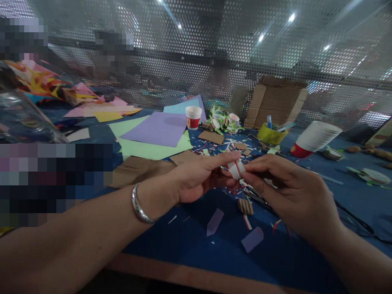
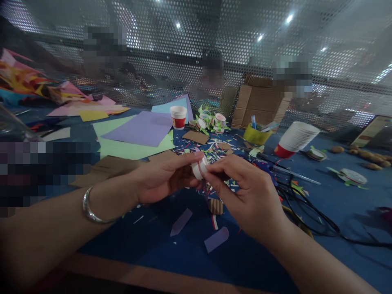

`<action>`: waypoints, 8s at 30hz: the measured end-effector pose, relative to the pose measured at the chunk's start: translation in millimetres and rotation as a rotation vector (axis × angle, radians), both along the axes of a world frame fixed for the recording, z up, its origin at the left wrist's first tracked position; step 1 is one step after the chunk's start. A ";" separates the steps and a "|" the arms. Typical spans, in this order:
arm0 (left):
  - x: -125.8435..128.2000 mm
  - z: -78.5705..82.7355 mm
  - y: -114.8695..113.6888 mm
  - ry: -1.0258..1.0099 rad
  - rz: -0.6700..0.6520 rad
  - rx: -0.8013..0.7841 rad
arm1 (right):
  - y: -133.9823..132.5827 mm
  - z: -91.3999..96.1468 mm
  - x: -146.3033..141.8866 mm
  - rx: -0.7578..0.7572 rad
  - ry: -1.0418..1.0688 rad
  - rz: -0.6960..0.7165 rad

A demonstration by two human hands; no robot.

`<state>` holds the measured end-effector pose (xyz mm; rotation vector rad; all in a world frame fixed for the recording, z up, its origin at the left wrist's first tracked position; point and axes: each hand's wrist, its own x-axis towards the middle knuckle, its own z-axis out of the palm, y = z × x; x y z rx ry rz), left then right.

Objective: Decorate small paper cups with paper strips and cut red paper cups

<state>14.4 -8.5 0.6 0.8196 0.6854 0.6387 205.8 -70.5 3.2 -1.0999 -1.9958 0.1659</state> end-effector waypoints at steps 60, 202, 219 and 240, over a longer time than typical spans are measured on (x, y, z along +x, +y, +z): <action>-4.1 0.9 -6.2 -0.027 0.054 0.358 | 2.7 0.3 5.9 0.115 -0.039 0.070; 1.7 0.8 -10.5 -0.106 0.386 0.341 | 12.3 -4.3 -0.4 -0.397 0.127 -0.011; -2.4 -7.9 -8.3 0.078 0.348 0.688 | 11.9 -7.2 1.5 -0.398 0.142 0.001; -13.6 -8.4 -15.5 0.417 0.455 1.380 | 7.3 -3.3 3.7 -0.246 0.230 -0.063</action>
